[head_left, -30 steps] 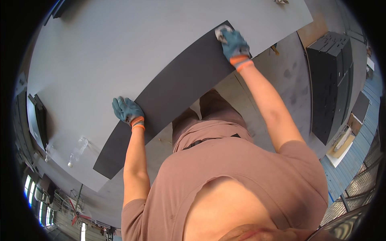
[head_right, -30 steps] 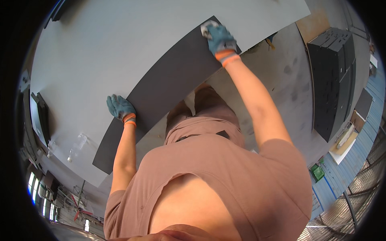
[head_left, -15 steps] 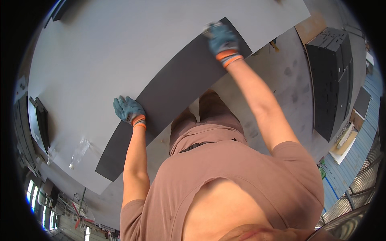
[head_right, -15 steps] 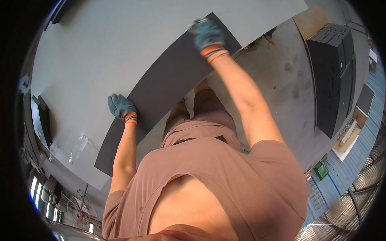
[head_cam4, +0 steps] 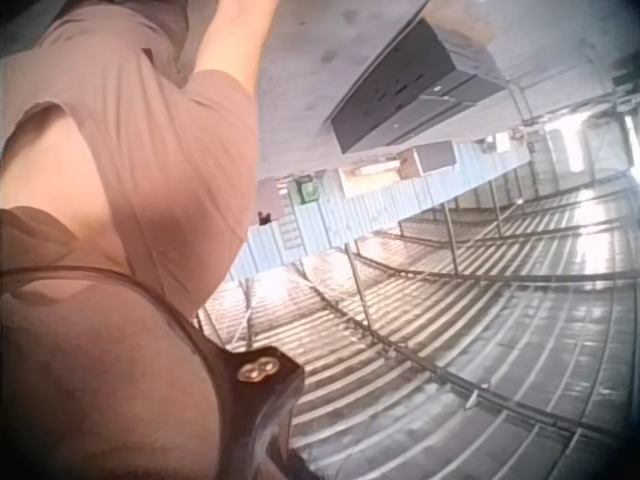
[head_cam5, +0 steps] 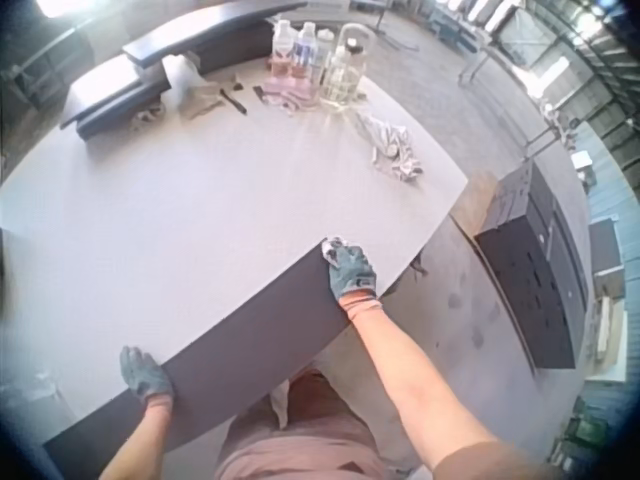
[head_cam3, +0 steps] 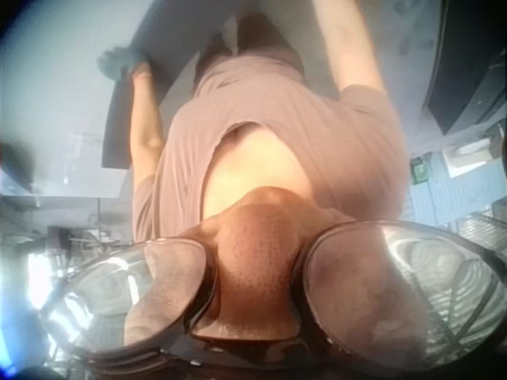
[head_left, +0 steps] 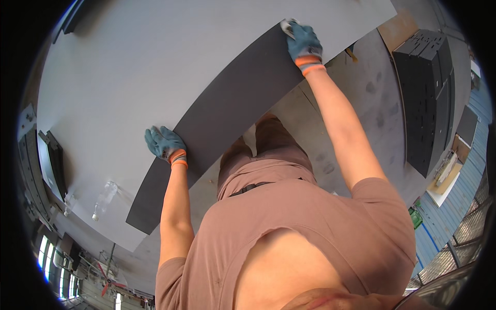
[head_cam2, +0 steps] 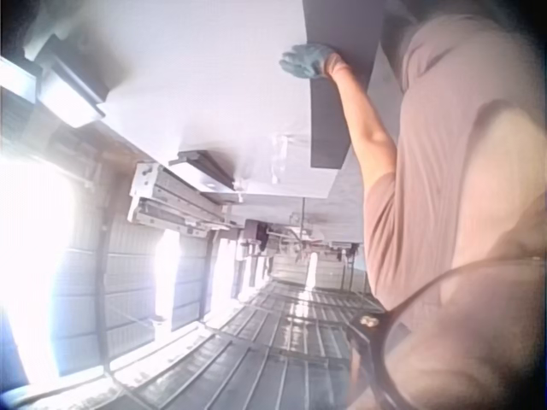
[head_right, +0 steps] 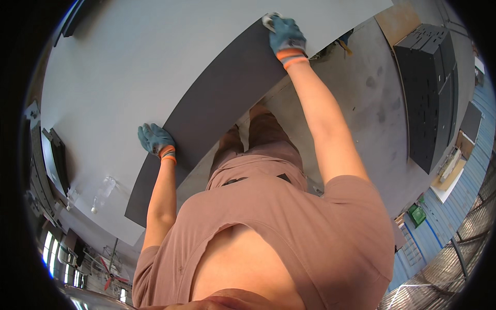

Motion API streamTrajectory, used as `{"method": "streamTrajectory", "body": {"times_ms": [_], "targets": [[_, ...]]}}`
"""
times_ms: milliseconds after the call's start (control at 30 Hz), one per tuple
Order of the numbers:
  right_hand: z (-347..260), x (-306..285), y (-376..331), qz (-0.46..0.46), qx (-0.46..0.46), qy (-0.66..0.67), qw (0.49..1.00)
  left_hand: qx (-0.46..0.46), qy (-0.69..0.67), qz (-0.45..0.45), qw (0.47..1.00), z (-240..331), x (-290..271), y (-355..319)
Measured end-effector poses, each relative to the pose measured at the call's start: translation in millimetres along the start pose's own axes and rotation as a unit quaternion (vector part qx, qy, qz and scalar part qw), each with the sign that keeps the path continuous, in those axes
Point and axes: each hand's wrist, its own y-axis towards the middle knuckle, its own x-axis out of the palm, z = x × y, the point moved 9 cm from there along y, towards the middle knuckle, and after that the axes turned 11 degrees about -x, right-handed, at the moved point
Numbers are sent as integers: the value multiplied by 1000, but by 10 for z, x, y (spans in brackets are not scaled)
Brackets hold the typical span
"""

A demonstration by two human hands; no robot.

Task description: The person wipes a dark rectangular panel on a white workbench with a cloth, repeatedly refilling the cloth from a water bottle. The person then uses a black marker to draw a line along the panel's edge before resuming wiping.

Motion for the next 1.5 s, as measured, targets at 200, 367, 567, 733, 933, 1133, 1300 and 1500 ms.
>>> {"method": "streamTrajectory", "body": {"times_ms": [200, 367, 567, 733, 933, 1133, 1300, 1500], "targets": [[-600, -396, -862, -7, -64, 119, 991, -12, 20, -15, 1000, 8, -23, -33], [-704, 18, -1449, -124, -56, 148, 980, 13, 8, 4, 1000, -8, -25, -19], [384, -174, -1036, 54, 72, 195, 977, 0, 0, -12, 1000, 6, 9, 5], [-752, -399, -1132, -16, -41, 130, 991, -12, 18, -27, 999, -20, 13, -9], [-26, -475, -968, 18, 53, 126, 990, -9, 20, -22, 1000, -30, 5, -50], [989, -441, -286, -22, 56, 68, 996, 21, 16, 25, 999, 51, -40, -49], [483, -149, 883, -124, -135, 178, 967, 12, 3, 26, 1000, 37, -19, -26], [343, 609, 941, -244, -184, 130, 943, -16, 21, 6, 1000, 64, -34, -19]]}}
